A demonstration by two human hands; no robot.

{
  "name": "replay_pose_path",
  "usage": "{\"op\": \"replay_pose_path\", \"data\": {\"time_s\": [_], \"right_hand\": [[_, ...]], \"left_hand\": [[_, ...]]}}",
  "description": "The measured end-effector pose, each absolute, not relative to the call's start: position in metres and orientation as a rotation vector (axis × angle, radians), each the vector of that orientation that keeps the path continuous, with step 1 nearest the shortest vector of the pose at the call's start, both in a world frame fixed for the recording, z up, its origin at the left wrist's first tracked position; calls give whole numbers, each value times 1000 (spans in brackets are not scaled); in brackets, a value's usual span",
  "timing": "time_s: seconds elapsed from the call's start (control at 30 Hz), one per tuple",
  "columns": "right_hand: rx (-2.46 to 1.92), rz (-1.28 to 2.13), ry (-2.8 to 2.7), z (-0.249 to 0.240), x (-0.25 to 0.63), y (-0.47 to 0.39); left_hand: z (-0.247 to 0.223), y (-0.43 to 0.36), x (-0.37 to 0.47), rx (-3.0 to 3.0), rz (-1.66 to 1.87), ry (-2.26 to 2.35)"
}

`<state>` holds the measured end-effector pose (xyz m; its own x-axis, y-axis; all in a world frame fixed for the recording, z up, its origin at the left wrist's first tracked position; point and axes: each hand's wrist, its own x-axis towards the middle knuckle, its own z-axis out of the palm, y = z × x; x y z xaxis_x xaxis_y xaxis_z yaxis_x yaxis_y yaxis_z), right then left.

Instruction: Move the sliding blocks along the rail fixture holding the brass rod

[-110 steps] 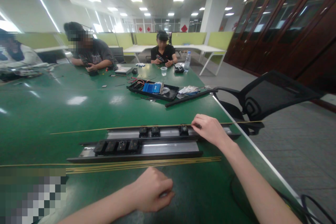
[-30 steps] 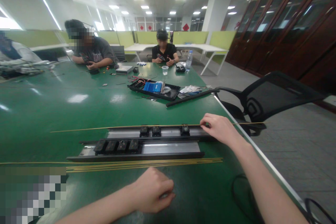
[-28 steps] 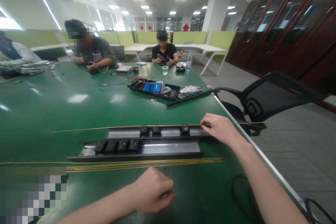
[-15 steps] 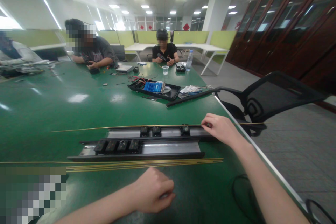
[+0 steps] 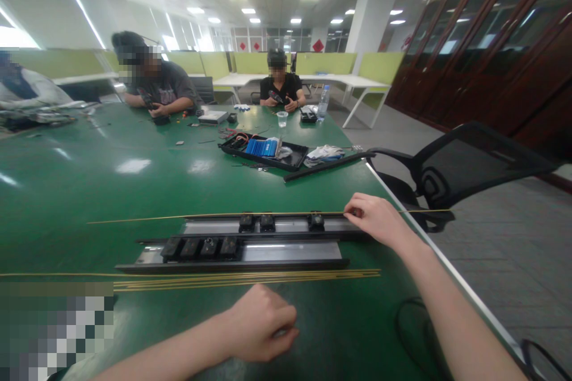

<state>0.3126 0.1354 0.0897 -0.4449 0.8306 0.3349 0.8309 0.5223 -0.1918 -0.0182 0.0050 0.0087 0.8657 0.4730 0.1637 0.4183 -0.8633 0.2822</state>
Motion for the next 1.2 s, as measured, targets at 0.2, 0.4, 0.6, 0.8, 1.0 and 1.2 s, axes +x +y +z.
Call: {"op": "replay_pose_path", "data": {"time_s": [0.2, 0.4, 0.6, 0.8, 1.0, 1.2], "right_hand": [[-1387, 2, -2374, 89, 314, 137], [-1402, -31, -2385, 93, 315, 135], [-1425, 9, -2384, 91, 321, 137], [-1437, 37, -2359, 86, 328, 138], [-1434, 41, -2343, 84, 332, 134], [-1448, 29, -2331, 85, 332, 133]], "left_hand": [[8, 5, -19, 2804, 344, 681], [6, 6, -19, 2793, 364, 680], [5, 7, -19, 2782, 365, 663], [5, 6, -21, 2787, 360, 668], [4, 6, -20, 2790, 377, 666], [5, 5, -21, 2797, 373, 679]]}}
